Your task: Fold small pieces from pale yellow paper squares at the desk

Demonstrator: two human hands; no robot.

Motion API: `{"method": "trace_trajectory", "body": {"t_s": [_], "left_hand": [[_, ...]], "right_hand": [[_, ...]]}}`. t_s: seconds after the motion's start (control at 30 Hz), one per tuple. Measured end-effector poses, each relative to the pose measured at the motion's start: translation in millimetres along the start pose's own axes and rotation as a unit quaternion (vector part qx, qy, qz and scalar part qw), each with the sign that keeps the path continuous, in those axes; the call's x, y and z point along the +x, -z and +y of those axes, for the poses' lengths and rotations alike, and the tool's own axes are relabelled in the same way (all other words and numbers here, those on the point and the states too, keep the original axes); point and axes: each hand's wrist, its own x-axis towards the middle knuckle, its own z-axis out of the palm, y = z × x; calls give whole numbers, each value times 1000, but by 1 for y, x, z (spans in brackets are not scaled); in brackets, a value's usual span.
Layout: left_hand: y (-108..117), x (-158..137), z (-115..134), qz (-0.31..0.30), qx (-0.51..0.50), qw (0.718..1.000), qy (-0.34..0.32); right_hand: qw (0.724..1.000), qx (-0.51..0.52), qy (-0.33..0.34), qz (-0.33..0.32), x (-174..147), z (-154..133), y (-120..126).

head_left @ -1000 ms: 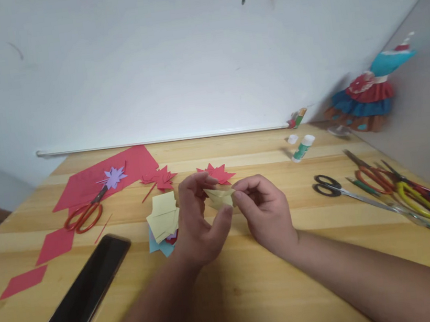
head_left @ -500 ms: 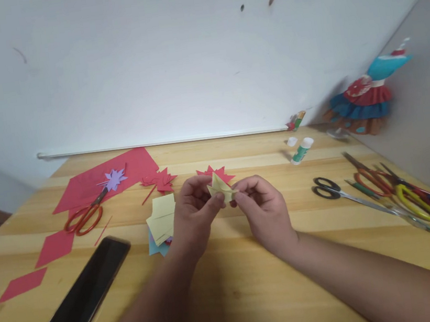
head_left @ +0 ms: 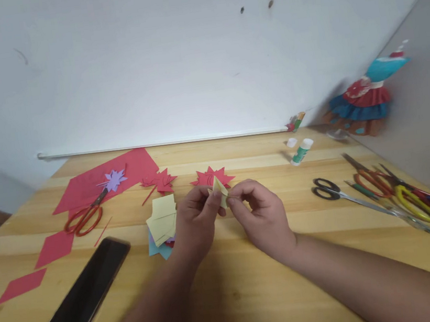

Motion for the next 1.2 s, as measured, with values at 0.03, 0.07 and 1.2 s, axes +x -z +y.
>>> {"method": "trace_trajectory", "body": {"t_s": [0.03,0.07,1.2], "left_hand": [[0,0,0,9,16,1000,-3],[-1,-1,0,19,32,999,-8],[-12,-10,-1,74,97,992,-29]], "right_hand": [[1000,-2,1,-3,0,-1,1],[1000,0,0,-4,1,-2,1],[988,-99,116,-6,4,-3,2]]}}
